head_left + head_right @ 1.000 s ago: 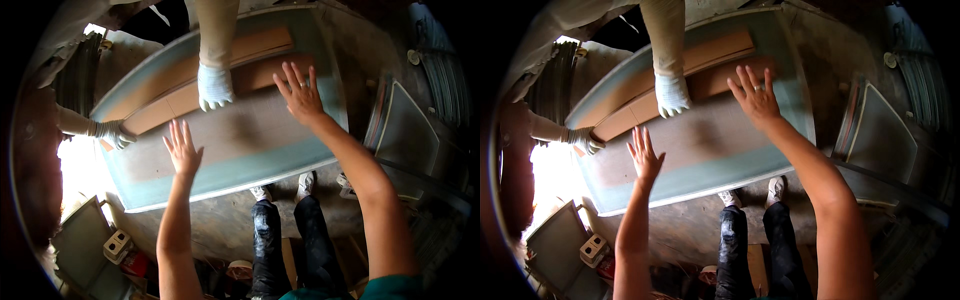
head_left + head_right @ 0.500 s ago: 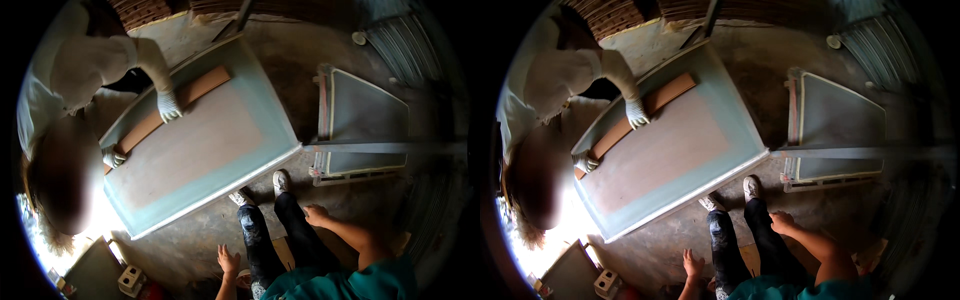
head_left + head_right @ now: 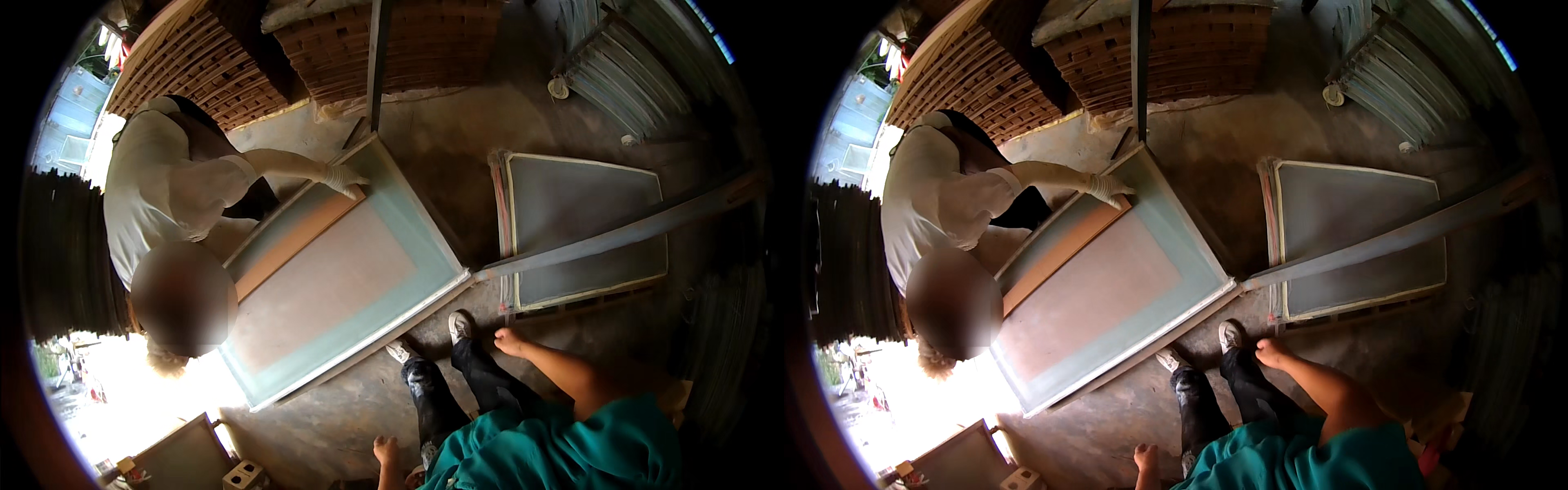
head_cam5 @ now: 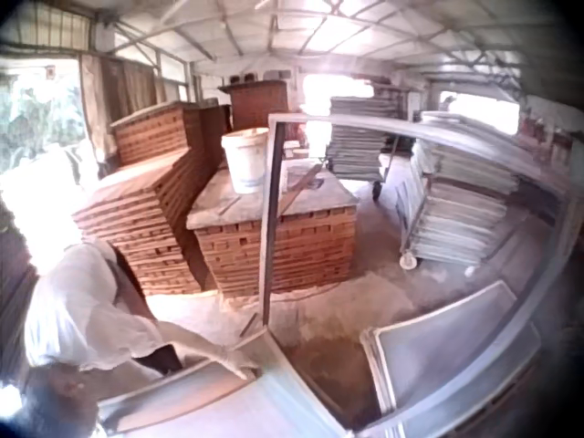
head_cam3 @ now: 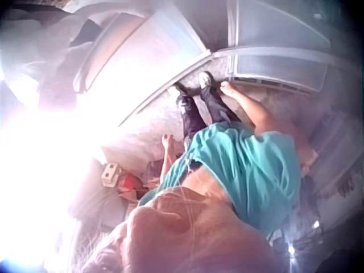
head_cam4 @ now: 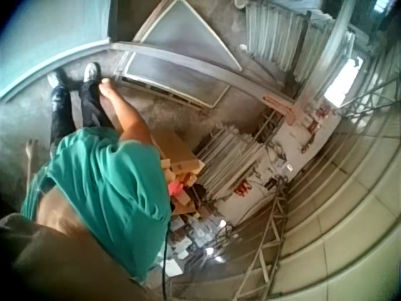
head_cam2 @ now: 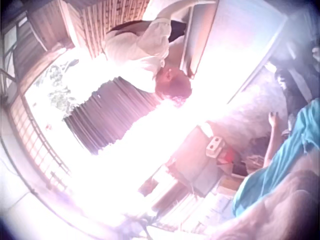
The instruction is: The person moves from an outdoor area into a workshop and begins assembling window screens. They pick up large rectangular frames and mesh panels, place them on a workbench, and insert cardboard strips into the frame grooves. The person works alongside another individual, handling the components one by one.
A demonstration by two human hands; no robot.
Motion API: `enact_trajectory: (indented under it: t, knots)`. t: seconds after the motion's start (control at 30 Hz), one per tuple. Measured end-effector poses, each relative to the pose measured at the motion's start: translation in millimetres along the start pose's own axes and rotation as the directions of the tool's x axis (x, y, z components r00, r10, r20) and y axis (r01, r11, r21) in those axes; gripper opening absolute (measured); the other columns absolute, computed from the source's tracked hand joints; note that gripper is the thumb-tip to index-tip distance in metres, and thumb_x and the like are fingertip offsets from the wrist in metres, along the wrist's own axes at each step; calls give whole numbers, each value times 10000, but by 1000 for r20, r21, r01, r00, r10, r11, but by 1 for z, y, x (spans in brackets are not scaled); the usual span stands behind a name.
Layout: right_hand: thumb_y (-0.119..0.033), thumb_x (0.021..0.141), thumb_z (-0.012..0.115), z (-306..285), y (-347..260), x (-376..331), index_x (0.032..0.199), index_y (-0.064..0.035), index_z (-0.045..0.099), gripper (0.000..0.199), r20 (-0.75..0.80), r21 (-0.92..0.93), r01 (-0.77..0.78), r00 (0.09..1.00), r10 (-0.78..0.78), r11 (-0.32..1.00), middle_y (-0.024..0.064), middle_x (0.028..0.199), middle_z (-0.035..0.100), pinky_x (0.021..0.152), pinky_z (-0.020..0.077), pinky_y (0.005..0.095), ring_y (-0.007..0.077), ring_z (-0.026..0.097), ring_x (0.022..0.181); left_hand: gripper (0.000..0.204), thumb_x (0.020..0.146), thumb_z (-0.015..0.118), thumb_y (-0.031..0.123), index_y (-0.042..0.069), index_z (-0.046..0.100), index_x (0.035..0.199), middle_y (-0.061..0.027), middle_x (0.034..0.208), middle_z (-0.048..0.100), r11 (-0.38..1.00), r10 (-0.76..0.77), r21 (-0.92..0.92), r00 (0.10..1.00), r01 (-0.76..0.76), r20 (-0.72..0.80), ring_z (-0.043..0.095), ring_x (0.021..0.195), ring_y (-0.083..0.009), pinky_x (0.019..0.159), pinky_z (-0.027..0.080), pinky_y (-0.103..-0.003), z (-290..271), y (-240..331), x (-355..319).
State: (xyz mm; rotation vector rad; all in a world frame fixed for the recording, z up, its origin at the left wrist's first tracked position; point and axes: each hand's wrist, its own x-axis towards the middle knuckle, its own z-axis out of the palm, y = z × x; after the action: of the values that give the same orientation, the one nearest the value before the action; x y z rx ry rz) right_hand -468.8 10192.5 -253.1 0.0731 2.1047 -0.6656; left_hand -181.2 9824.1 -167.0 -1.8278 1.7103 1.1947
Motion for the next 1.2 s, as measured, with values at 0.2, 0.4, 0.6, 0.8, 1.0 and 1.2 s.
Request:
enact_trajectory:
  t: [0.2, 0.4, 0.6, 0.8, 1.0, 1.2]
  knots:
    - [-245, 695, 522, -54, -54, 34, 695, -51, 598, 208, -204, -30, 95, 974, -99, 995, 184, 735, 609, 690, 476, 416, 360, 599, 759, 562, 653, 649, 111, -94, 472, 1145, -198, 1111, 547, 993, -13, 121, 1000, 15, -19, 545, 999, -254, 843, 435, -331, -5, 39, -40]
    - [-175, 694, 495, -92, -77, 84, 835, -27, 612, 236, -58, -152, -156, 987, 148, 976, 201, 902, 619, 760, 475, 409, 339, 597, 879, 559, 679, 653, 117, -86, 465, 1165, -188, 1142, 534, 996, -85, -31, 994, 87, 67, 523, 1048, -252, 887, 408, -327, 3, 5, -29]
    - [-198, 751, 504, -78, -95, 155, 858, -39, 626, 228, -148, -287, -82, 988, 41, 954, 190, 945, 615, 786, 471, 408, 326, 587, 927, 425, 712, 632, 109, -50, 515, 1089, -122, 980, 582, 992, -114, 72, 987, 107, 112, 565, 852, -201, 740, 454, -300, 4, -27, 2]
    - [-364, 821, 533, -37, -98, 239, 982, -31, 580, 374, -462, -242, -55, 885, -65, 969, 182, 1036, 586, 818, 457, 406, 331, 567, 969, 419, 741, 634, 69, 29, 487, 1130, -31, 821, 566, 946, -289, -94, 938, 311, 190, 571, 688, -142, 521, 488, -287, -1, 11, 16]
    - [-472, 789, 571, -29, -104, 281, 899, -42, 641, 449, -326, -100, -305, 910, 258, 947, 165, 964, 619, 810, 464, 388, 310, 578, 960, 439, 761, 616, 78, 17, 452, 1164, -50, 967, 542, 934, -356, 32, 919, 356, 166, 564, 820, -152, 638, 526, -336, -7, -9, 23]
    - [-413, 820, 543, -22, -100, 289, 901, -38, 625, 392, -379, -181, -273, 906, 189, 945, 163, 975, 613, 803, 454, 394, 310, 580, 937, 433, 766, 616, 104, -9, 476, 1160, -62, 946, 561, 939, -341, -17, 935, 344, 99, 552, 743, -138, 596, 488, -278, 4, 18, 17]
